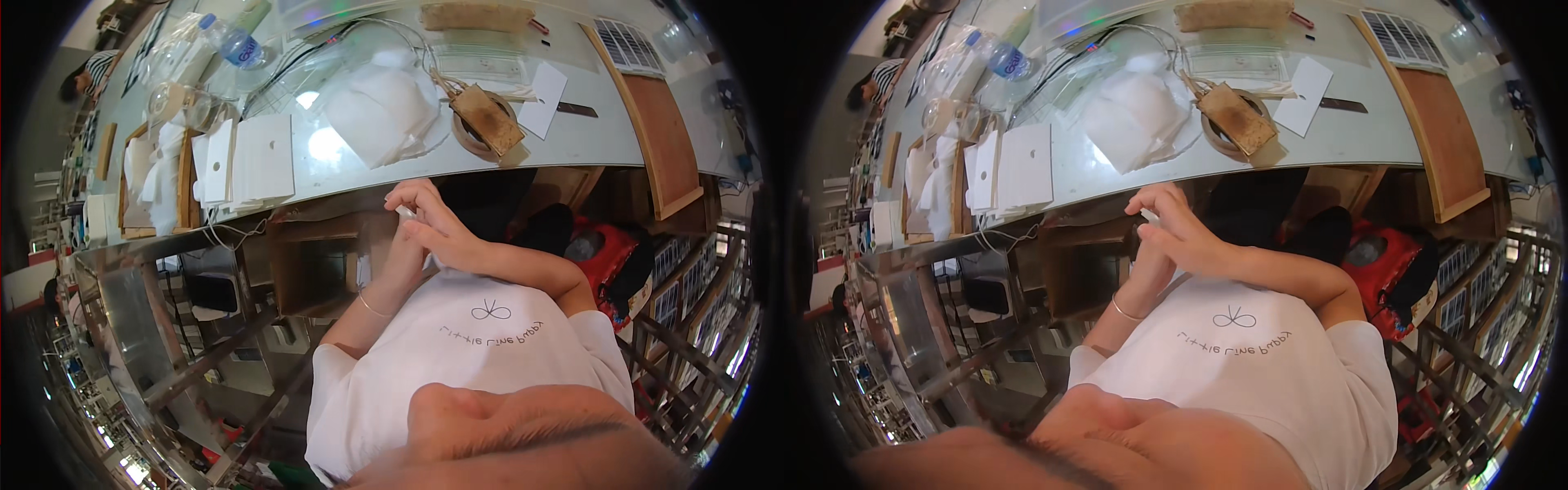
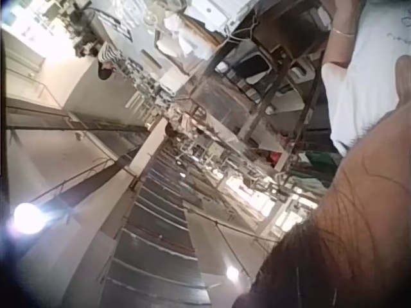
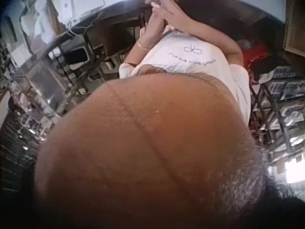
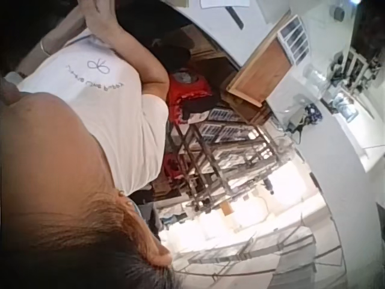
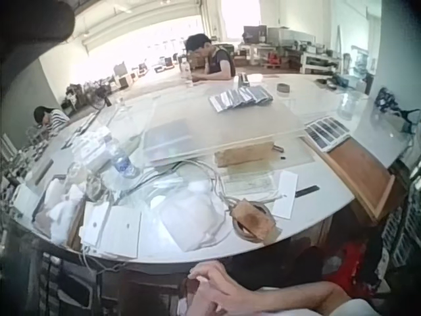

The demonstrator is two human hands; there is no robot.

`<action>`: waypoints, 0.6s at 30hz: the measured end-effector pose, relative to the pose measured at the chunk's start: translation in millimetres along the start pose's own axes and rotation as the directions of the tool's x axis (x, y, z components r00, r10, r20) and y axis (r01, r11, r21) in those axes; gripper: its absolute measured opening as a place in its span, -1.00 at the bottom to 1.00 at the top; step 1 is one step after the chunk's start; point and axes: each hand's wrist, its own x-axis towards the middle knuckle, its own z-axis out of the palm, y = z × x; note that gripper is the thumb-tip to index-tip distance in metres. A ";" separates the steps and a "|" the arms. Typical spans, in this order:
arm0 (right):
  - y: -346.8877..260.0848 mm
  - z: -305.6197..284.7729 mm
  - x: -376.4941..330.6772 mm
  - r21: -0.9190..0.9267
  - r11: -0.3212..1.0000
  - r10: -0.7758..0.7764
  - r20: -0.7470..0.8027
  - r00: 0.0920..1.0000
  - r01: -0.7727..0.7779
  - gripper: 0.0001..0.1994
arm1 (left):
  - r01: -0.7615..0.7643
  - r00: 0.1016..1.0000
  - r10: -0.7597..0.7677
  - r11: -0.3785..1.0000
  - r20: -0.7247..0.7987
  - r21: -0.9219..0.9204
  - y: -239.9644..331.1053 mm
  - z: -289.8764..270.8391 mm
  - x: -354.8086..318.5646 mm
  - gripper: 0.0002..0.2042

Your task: Packaging small solar cell components into white sleeves and placing them into a box.

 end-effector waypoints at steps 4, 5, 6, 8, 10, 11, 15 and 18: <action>16.4 -6.0 -20.5 -0.069 0.972 0.231 0.114 0.966 -0.224 -0.59 | 0.366 0.929 -0.368 0.930 0.051 0.039 -0.7 -34.9 -0.6 -0.76; 26.1 -8.1 -29.6 -0.277 0.948 0.174 0.030 0.984 -0.159 -0.57 | 0.451 0.892 -0.447 0.891 -0.072 0.054 -18.5 -68.5 10.0 -0.82; 33.5 -10.0 -37.3 -0.476 0.873 0.098 -0.037 0.995 -0.104 -0.55 | 0.522 0.834 -0.547 0.823 -0.067 -0.222 -46.1 -117.2 26.0 -0.87; 31.0 -20.4 -45.9 -0.482 0.868 0.096 -0.072 0.993 -0.119 -0.58 | 0.458 0.856 -0.518 0.761 -0.004 -0.459 -72.3 -187.2 56.2 -0.82; 30.1 -24.2 -51.0 -0.214 0.923 0.335 0.038 0.941 -0.320 -0.66 | 0.280 0.933 -0.357 0.804 -0.049 -0.524 -82.5 -237.0 119.9 -0.77; 31.9 -24.0 -52.3 -0.214 0.924 0.329 0.026 0.944 -0.316 -0.66 | 0.165 0.927 -0.334 0.773 -0.172 -0.612 -76.9 -241.1 155.5 -0.74; 31.2 -25.8 -64.8 -0.266 0.943 0.196 -0.038 0.980 -0.199 -0.73 | 0.150 0.978 -0.071 0.896 0.198 -0.419 -85.3 -299.3 225.2 -0.60; 31.6 -40.2 -73.4 -0.325 0.931 0.140 -0.106 0.984 -0.168 -0.75 | 0.039 0.982 -0.040 0.999 0.187 0.009 -88.8 -322.7 249.0 -0.64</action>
